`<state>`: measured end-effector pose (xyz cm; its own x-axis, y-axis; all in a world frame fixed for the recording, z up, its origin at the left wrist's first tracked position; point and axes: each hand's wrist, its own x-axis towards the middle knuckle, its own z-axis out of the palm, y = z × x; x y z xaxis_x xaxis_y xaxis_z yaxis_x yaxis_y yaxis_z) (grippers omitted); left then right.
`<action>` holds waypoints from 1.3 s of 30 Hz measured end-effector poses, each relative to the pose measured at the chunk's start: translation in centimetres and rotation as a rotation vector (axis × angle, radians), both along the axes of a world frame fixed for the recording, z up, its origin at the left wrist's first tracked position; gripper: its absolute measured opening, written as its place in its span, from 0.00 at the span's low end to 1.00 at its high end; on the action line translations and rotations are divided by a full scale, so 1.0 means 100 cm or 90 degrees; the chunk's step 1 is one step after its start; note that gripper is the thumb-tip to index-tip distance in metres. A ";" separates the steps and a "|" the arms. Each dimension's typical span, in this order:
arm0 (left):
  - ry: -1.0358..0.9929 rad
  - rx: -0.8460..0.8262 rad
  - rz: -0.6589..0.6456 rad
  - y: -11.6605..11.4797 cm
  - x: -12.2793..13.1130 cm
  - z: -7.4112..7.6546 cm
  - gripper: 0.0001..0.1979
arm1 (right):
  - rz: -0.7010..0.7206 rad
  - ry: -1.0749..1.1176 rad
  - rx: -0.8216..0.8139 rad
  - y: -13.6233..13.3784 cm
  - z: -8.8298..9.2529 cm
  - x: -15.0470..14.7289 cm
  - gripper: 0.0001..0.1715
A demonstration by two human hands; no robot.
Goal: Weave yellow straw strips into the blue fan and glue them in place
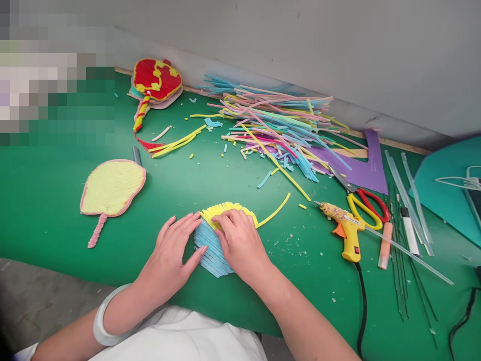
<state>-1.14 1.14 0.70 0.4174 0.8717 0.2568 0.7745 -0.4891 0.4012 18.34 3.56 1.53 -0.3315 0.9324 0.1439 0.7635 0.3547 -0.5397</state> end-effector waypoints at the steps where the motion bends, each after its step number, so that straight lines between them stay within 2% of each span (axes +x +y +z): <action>1: 0.000 -0.002 0.000 0.000 0.000 0.000 0.23 | 0.000 -0.009 0.002 0.000 0.000 0.000 0.11; 8: 0.001 0.005 0.001 0.001 0.001 0.001 0.23 | 0.016 -0.034 0.028 0.001 0.001 0.000 0.14; 29: 0.096 0.009 -0.004 0.004 0.005 0.002 0.29 | 0.023 -0.073 0.055 0.002 -0.002 -0.001 0.15; 39: 0.096 -0.001 0.006 0.007 0.005 0.003 0.25 | 0.028 -0.084 0.059 0.002 -0.002 0.000 0.15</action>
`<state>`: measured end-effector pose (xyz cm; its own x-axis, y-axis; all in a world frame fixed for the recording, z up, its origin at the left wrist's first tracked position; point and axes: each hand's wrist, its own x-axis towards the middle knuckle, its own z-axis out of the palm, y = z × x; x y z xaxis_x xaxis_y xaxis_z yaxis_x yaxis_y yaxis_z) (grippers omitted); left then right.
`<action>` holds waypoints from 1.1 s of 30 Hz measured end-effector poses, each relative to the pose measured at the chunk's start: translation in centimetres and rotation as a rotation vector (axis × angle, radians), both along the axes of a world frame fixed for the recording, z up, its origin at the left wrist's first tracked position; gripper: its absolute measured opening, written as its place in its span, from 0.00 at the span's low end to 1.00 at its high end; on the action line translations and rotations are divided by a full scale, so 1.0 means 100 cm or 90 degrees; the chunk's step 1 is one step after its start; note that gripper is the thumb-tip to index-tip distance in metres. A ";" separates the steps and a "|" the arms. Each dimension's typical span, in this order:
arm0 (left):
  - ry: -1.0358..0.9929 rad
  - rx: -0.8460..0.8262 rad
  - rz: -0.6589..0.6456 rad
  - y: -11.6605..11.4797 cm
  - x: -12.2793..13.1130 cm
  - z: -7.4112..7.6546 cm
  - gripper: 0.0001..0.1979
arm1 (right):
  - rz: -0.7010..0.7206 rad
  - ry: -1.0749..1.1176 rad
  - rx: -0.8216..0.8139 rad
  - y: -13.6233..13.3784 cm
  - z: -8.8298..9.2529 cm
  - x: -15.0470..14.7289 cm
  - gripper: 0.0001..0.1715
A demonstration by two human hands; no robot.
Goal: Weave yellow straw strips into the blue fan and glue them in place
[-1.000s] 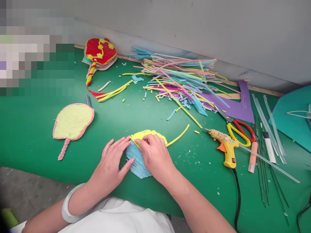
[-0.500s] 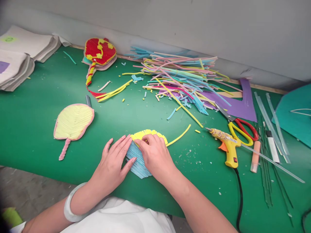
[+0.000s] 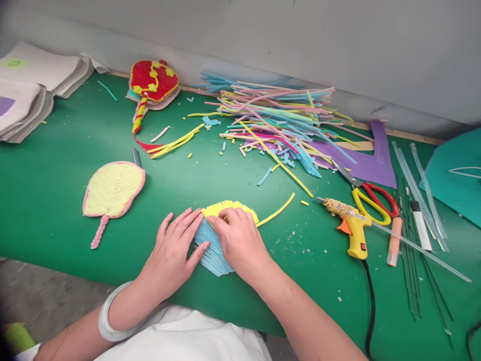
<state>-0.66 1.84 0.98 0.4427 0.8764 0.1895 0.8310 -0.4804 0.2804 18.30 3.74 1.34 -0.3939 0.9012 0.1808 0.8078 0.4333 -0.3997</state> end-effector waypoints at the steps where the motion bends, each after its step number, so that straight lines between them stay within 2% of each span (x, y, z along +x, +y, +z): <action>1: -0.001 0.000 0.005 0.001 0.000 0.000 0.24 | 0.001 -0.002 0.002 0.000 0.000 0.000 0.15; 6: -0.004 0.012 0.018 0.003 0.000 -0.001 0.23 | 0.003 -0.010 0.012 0.000 -0.001 0.001 0.15; 14: -0.010 0.029 0.018 0.002 0.000 -0.004 0.28 | 0.001 -0.002 0.012 0.000 -0.002 0.000 0.15; 27: 0.018 0.010 0.015 0.005 0.001 -0.003 0.27 | 0.001 0.001 0.015 0.000 -0.001 -0.001 0.14; 30: 0.018 0.023 0.008 0.005 0.000 -0.006 0.27 | 0.002 0.042 0.029 0.001 0.002 0.003 0.14; 33: 0.008 0.039 0.007 0.005 -0.002 -0.009 0.30 | -0.054 0.117 0.077 0.007 0.012 0.020 0.14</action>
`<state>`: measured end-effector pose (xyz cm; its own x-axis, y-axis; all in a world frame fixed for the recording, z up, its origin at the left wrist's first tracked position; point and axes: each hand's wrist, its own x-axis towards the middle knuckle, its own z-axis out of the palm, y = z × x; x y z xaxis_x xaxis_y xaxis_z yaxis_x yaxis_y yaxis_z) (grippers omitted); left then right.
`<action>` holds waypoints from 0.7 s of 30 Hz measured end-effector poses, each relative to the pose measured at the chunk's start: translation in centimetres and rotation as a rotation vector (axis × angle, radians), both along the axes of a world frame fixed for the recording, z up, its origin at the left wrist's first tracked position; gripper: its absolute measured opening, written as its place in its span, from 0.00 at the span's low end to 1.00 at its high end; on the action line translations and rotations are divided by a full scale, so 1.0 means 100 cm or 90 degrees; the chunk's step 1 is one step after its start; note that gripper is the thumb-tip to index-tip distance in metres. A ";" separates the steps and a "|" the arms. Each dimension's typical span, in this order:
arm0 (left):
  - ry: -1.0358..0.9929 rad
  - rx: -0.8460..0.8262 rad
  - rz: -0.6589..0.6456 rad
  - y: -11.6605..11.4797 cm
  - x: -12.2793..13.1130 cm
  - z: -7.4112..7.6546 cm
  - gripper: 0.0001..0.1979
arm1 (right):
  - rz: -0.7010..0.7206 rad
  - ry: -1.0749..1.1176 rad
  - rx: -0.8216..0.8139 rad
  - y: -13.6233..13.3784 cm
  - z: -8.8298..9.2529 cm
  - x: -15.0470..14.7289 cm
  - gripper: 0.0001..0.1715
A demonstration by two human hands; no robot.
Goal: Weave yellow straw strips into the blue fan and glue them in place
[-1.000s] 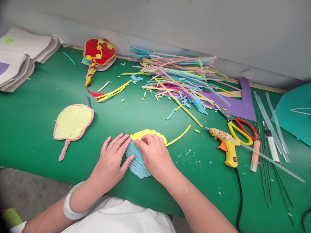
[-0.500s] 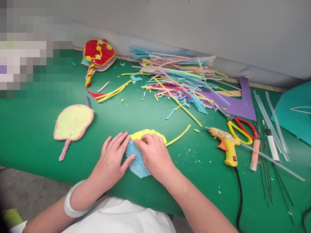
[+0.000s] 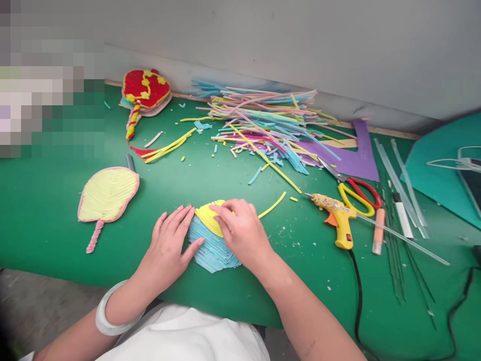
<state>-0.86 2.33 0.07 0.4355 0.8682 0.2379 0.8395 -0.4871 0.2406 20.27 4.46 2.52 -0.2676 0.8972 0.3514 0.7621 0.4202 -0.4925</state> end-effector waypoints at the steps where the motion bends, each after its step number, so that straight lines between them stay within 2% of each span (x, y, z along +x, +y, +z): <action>1: -0.005 0.006 0.002 0.000 0.000 -0.001 0.31 | -0.038 0.021 0.016 0.003 0.004 0.009 0.13; 3: -0.015 0.025 0.008 0.000 0.000 0.000 0.33 | -0.130 0.045 0.024 0.009 0.012 0.029 0.12; 5: -0.026 0.049 0.006 -0.001 0.003 0.003 0.33 | -0.227 0.033 -0.027 0.015 0.019 0.050 0.11; 8: -0.027 0.057 -0.045 -0.005 0.014 0.012 0.32 | -0.368 -0.025 -0.185 0.020 0.026 0.074 0.14; 10: -0.011 0.045 -0.104 -0.011 0.022 0.016 0.33 | -0.421 -0.055 -0.292 0.021 0.031 0.083 0.19; 13: 0.019 0.030 -0.180 -0.018 0.034 0.016 0.34 | -0.408 -0.073 -0.443 0.019 0.039 0.088 0.25; 16: 0.042 0.017 -0.214 -0.021 0.041 0.012 0.35 | -0.355 -0.064 -0.579 0.016 0.045 0.086 0.30; 21: 0.054 -0.001 -0.209 -0.015 0.050 0.013 0.33 | -0.307 -0.018 -0.669 0.017 0.042 0.078 0.34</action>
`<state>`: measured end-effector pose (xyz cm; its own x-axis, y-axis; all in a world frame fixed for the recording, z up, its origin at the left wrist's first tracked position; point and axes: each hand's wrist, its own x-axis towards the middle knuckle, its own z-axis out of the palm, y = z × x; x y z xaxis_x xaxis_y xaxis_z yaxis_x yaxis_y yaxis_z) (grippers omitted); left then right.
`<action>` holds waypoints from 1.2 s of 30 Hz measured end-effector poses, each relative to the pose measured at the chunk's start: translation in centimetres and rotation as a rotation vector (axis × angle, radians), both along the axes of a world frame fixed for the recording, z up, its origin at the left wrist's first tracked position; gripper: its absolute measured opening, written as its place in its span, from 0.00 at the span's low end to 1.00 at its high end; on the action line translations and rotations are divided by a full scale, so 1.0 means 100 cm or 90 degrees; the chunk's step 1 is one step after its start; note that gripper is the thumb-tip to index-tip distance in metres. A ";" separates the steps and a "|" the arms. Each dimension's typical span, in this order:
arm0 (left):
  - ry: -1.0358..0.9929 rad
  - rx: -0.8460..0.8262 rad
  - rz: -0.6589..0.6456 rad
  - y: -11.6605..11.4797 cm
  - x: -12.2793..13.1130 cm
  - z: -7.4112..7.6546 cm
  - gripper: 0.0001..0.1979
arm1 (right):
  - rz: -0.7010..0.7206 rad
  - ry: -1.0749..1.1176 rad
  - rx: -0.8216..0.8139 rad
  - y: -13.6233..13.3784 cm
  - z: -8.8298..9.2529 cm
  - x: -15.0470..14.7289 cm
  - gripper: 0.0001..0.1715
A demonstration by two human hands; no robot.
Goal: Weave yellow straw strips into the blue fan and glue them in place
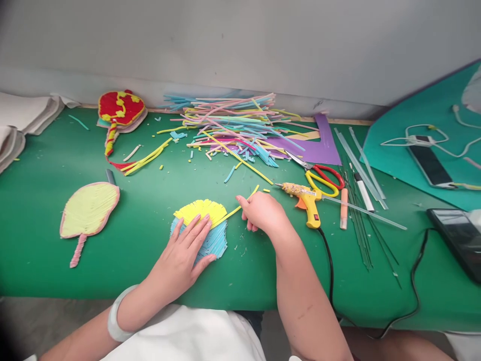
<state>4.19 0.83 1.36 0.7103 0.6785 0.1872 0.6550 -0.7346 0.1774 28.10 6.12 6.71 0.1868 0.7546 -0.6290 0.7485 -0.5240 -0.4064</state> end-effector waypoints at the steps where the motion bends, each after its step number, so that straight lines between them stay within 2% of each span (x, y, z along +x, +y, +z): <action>1: 0.002 -0.004 0.002 0.002 0.003 0.001 0.32 | -0.001 -0.002 -0.006 0.001 -0.002 -0.001 0.34; 7: 0.000 -0.029 -0.008 0.011 0.016 0.001 0.30 | -0.013 -0.059 0.026 0.010 -0.009 0.006 0.30; 9: -0.007 -0.034 -0.011 0.012 0.016 -0.002 0.30 | -0.032 -0.095 0.075 0.010 -0.009 0.013 0.25; 11: -0.018 -0.035 -0.014 0.012 0.016 -0.005 0.31 | -0.021 -0.101 0.153 0.007 -0.010 0.022 0.17; 13: -0.026 -0.032 -0.020 0.012 0.014 -0.008 0.31 | 0.059 -0.061 0.250 0.003 -0.013 0.029 0.09; 17: -0.034 -0.033 -0.025 0.013 0.014 -0.010 0.31 | 0.260 -0.019 0.348 -0.002 -0.020 0.030 0.15; 20: -0.034 -0.036 -0.024 0.013 0.014 -0.011 0.31 | 0.302 -0.069 0.346 -0.001 -0.023 0.022 0.11; 24: -0.033 -0.039 -0.023 0.013 0.014 -0.011 0.32 | 0.310 -0.088 0.337 0.001 -0.025 0.015 0.05; 30: -0.024 -0.041 -0.024 0.012 0.015 -0.008 0.31 | 0.294 -0.069 0.377 0.002 -0.026 0.016 0.06; 36: -0.022 -0.038 -0.023 0.012 0.015 -0.008 0.32 | 0.289 -0.075 0.373 0.003 -0.028 0.015 0.07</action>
<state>5.72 2.03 0.59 0.7284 0.6633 0.1718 0.6210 -0.7450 0.2436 29.57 6.38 3.95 -0.1807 0.9788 -0.0960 0.8957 0.1234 -0.4273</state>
